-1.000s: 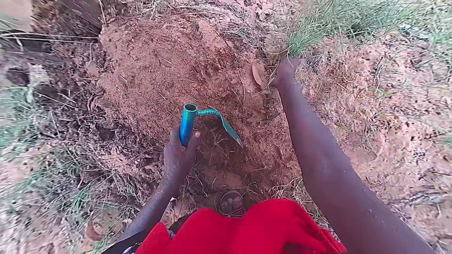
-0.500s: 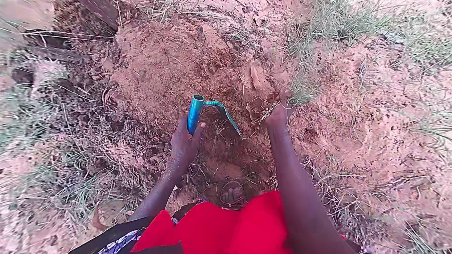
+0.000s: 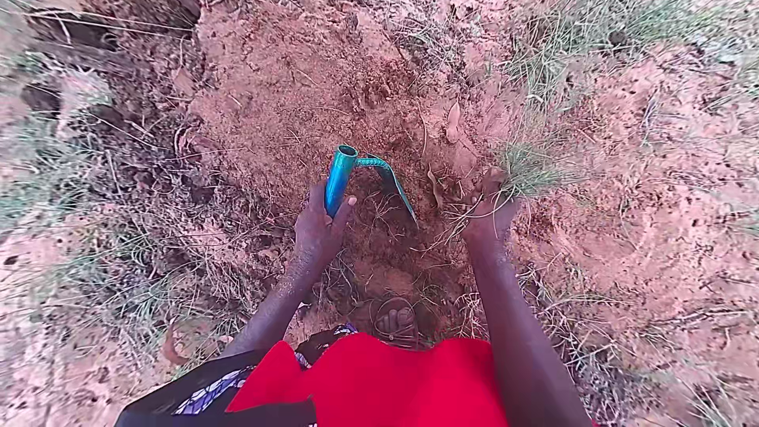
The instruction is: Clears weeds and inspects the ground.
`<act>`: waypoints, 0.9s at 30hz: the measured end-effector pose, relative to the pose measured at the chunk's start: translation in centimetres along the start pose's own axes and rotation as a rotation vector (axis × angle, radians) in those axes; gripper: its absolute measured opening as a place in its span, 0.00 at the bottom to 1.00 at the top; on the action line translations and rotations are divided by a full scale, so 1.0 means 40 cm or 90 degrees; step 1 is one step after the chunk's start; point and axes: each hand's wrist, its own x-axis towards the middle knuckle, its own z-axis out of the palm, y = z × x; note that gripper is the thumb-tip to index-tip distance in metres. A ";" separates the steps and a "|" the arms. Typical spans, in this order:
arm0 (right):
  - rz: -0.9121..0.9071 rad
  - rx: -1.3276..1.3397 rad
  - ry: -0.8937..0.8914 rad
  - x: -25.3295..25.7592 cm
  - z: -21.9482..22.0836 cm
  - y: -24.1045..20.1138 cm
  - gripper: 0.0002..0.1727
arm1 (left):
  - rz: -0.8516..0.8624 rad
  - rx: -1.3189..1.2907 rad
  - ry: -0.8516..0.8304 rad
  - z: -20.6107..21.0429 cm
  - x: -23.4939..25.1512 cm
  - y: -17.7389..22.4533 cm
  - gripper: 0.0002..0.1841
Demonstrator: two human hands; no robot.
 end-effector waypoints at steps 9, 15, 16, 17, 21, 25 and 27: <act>-0.027 -0.102 -0.034 -0.056 -0.045 0.035 0.05 | -0.017 -0.002 -0.020 -0.003 0.001 0.006 0.27; -0.158 -0.555 -0.205 -0.358 -0.144 0.100 0.16 | 0.016 -0.026 -0.032 -0.001 0.005 0.012 0.28; -0.092 -0.623 -0.220 -0.347 -0.158 0.119 0.18 | 0.016 -0.023 -0.038 -0.007 0.008 0.023 0.28; -0.025 -0.668 -0.213 -0.309 -0.178 0.134 0.21 | 0.007 -0.020 -0.044 -0.008 0.010 0.030 0.28; 0.069 -0.577 -0.118 -0.161 -0.318 0.085 0.28 | 0.014 -0.019 -0.070 -0.018 -0.008 0.048 0.30; -0.075 -0.633 -0.084 -0.010 -0.430 -0.184 0.23 | 0.053 -0.037 -0.100 -0.017 -0.032 0.060 0.31; -0.139 -0.638 -0.060 0.054 -0.475 -0.389 0.25 | 0.056 -0.024 -0.124 -0.018 -0.045 0.069 0.31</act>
